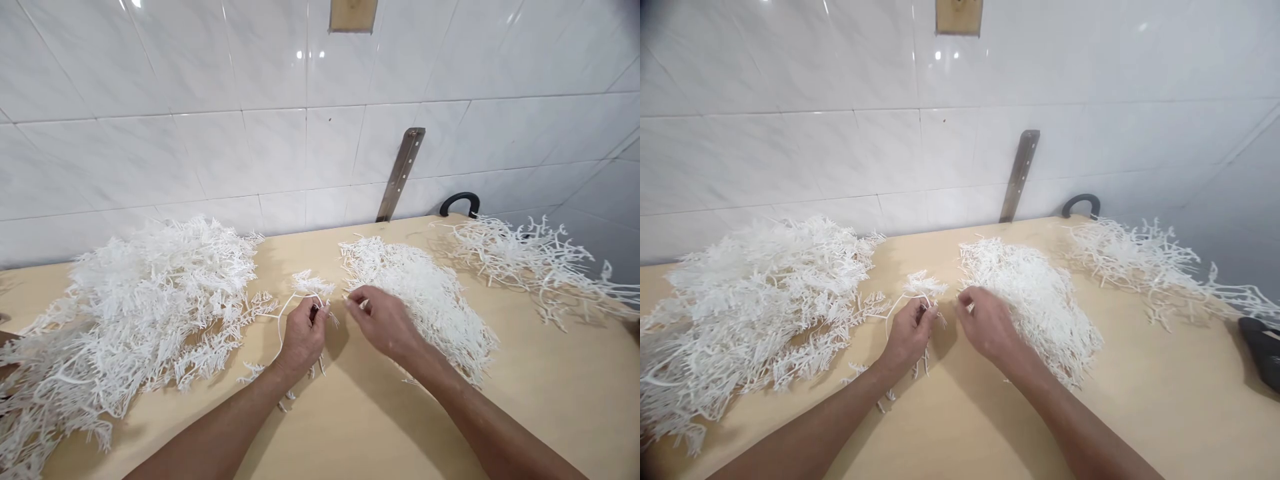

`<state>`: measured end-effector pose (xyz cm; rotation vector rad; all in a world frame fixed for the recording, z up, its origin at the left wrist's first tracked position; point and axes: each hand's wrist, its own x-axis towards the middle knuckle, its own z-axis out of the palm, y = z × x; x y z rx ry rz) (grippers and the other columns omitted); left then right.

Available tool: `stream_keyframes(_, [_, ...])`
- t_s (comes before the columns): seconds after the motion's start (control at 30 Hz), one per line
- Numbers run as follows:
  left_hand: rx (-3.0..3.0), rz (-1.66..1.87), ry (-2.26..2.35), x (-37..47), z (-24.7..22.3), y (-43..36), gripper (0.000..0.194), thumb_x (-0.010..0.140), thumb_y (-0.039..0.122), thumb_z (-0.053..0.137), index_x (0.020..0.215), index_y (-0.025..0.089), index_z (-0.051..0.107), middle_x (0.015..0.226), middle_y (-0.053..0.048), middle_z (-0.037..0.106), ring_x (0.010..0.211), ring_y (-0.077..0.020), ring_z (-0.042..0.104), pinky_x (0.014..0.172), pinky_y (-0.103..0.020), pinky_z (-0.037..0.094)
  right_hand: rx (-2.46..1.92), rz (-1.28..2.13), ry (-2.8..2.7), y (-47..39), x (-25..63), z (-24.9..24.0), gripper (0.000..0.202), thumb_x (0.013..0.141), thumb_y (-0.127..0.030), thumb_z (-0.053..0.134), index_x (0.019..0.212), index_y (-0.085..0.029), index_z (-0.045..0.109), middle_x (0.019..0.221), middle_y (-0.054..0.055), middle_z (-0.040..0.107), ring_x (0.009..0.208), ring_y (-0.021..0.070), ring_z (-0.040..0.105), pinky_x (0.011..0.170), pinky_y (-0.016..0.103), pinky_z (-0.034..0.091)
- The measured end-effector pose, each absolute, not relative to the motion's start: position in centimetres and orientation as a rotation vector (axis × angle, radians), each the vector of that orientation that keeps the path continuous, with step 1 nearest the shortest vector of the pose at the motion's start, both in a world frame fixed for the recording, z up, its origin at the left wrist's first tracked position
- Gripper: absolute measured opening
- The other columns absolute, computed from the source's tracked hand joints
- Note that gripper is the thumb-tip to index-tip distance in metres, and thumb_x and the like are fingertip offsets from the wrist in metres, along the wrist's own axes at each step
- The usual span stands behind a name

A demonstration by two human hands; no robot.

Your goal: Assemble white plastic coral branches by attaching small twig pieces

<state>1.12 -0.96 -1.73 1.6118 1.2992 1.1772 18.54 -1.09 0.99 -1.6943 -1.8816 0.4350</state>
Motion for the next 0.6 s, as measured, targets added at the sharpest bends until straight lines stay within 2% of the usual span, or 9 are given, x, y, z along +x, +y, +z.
stream_keyframes(0.1, [1.643, 1.175, 1.323, 1.1, -1.7, -1.0, 0.024, 0.089, 0.036, 0.051, 0.072, 0.02, 0.05, 0.062, 0.004, 0.045, 0.059, -0.0121, 0.042, 0.059, -0.024, 0.034, -1.583, 0.746, -1.947, -1.8, 17.1, 1.0, 0.021, 0.09, -0.035, 0.054, 0.088, -0.02, 0.067, 0.084, 0.003, 0.071, 0.072, 0.0177, 0.064, 0.064, 0.029, 0.046])
stream_keyframes(0.23, [1.682, 1.146, 1.316, 1.1, -1.8, -0.9, 0.025, 0.089, 0.036, 0.051, 0.071, 0.019, 0.048, 0.062, 0.005, 0.044, 0.059, -0.0117, 0.041, 0.059, -0.024, 0.034, -1.594, 0.789, -1.952, -2.1, 16.4, 1.2, 0.019, 0.089, -0.03, 0.053, 0.085, -0.019, 0.068, 0.078, 0.002, 0.07, 0.068, 0.0167, 0.062, 0.063, 0.029, 0.043])
stream_keyframes(0.47, [1.715, 1.11, 1.321, 1.1, -1.8, -1.0, 0.026, 0.089, 0.036, 0.053, 0.069, 0.019, 0.049, 0.062, 0.004, 0.047, 0.06, -0.0118, 0.042, 0.06, -0.024, 0.035, -1.615, 0.496, -2.07, -2.3, 16.1, 0.3, 0.017, 0.088, -0.016, 0.051, 0.074, -0.018, 0.063, 0.077, 0.004, 0.066, 0.07, 0.0166, 0.058, 0.065, 0.028, 0.04])
stream_keyframes(0.6, [1.759, 1.08, 1.317, 1.2, -1.8, -1.1, 0.026, 0.09, 0.035, 0.051, 0.07, 0.019, 0.05, 0.064, 0.003, 0.048, 0.061, -0.0122, 0.043, 0.062, -0.024, 0.035, -1.657, 0.408, -2.101, -2.4, 15.9, -0.2, 0.019, 0.088, -0.013, 0.05, 0.074, -0.018, 0.063, 0.076, 0.004, 0.065, 0.068, 0.0155, 0.056, 0.065, 0.027, 0.038])
